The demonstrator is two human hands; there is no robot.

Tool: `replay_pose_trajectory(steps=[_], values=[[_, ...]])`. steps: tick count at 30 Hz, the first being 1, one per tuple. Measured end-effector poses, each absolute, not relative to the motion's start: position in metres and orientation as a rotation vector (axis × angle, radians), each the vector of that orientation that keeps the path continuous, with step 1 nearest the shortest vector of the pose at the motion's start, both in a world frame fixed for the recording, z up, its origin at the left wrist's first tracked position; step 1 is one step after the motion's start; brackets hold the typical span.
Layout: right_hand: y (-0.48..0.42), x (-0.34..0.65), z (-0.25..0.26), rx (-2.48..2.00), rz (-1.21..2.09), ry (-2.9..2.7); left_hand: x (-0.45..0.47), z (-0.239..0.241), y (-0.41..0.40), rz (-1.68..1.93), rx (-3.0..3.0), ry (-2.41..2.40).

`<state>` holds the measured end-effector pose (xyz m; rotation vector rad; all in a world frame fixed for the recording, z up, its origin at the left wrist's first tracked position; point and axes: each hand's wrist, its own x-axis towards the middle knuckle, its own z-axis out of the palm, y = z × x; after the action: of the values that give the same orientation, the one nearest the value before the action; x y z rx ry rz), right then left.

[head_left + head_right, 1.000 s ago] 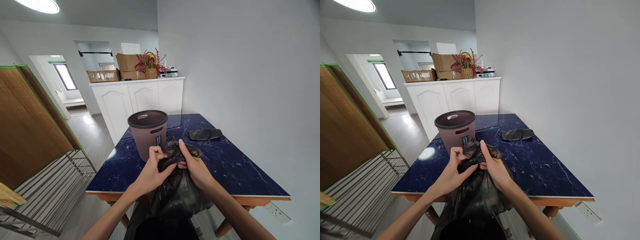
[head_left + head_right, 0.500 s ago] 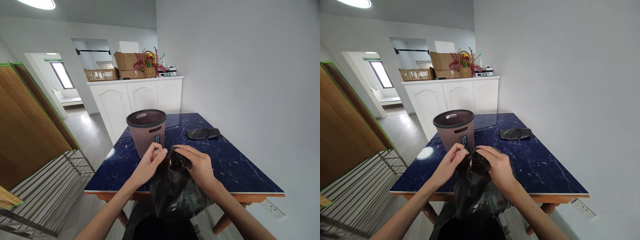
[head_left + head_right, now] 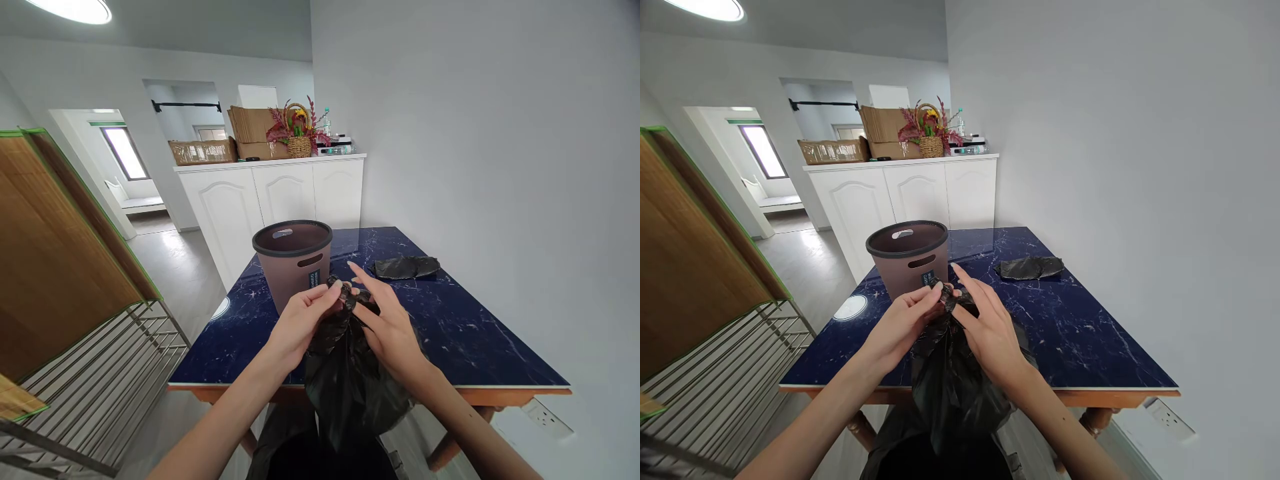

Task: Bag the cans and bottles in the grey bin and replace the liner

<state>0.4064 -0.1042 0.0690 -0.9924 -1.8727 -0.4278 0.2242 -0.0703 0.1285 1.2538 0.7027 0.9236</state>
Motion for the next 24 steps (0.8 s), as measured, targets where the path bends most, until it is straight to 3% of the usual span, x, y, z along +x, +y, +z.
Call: replay_pose_trajectory(steps=[8,15,24], values=[[-0.121,0.425,0.062,-0.943,-0.291,-1.915,0.216,0.114,-0.065,1.091,1.037,0.699],[-0.161,0.481,0.03,-1.128,-0.239,-1.912,0.178,0.081,-0.069,1.172,1.352,0.938],[-0.172,0.438,0.042,-1.196,-0.171,-1.951,0.198,0.066,-0.075,1.351,0.696,0.666]])
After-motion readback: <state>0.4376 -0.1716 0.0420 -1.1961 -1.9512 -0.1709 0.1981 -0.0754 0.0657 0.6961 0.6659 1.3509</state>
